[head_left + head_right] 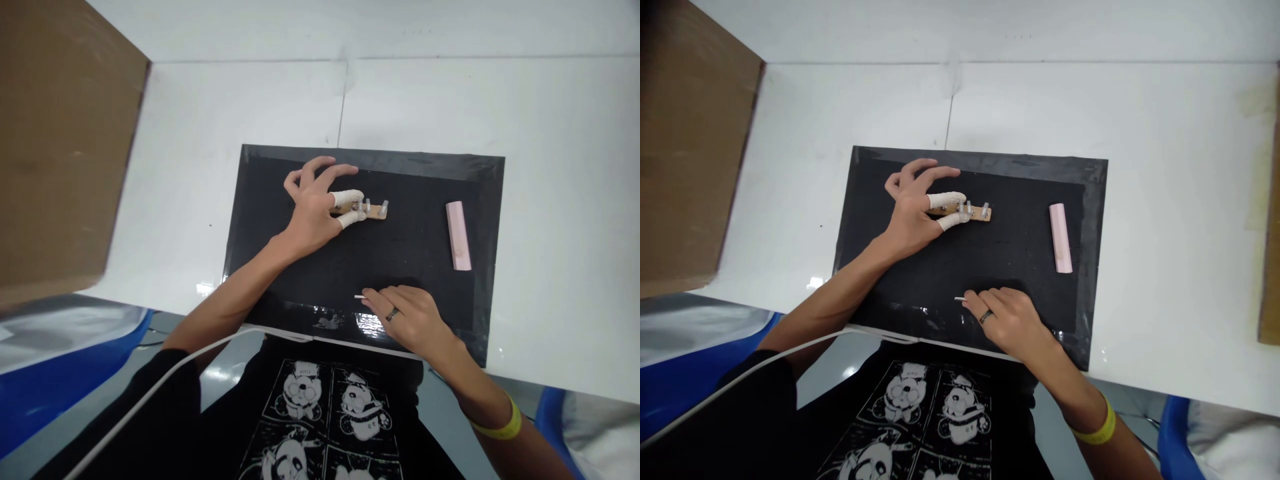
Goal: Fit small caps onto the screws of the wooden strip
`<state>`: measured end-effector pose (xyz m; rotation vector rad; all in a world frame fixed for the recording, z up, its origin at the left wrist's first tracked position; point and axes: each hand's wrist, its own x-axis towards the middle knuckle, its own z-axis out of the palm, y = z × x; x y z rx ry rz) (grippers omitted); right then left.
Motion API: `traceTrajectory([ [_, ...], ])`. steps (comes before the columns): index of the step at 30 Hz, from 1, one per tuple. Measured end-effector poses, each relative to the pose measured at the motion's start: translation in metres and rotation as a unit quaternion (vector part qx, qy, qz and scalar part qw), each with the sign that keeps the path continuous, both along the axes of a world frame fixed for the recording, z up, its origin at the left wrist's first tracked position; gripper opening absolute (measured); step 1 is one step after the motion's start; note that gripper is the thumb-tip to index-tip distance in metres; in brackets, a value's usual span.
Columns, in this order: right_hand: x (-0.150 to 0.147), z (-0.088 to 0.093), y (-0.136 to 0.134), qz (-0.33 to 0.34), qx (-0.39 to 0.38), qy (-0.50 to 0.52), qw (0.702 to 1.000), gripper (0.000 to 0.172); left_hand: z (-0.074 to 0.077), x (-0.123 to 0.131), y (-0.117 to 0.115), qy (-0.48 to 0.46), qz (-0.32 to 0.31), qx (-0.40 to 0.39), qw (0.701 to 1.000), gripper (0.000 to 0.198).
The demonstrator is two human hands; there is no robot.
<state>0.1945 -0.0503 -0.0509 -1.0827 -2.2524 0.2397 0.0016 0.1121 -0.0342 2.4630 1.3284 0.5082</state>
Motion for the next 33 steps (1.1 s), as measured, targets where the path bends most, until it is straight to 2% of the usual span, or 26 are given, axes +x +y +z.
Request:
traceTrajectory([
  [19,0.000,0.001,0.001,-0.003,-0.003,0.003,1.000,0.008,0.001,-0.008,0.001,-0.005,0.005,0.013,1.000,0.021],
  [27,0.001,0.002,0.002,-0.002,0.000,0.005,1.000,0.008,0.009,-0.013,-0.005,0.008,-0.016,0.004,1.000,0.046],
  [33,0.002,0.002,0.001,-0.005,-0.004,0.006,1.000,0.008,0.013,-0.005,-0.003,0.020,-0.034,0.004,0.999,0.039],
])
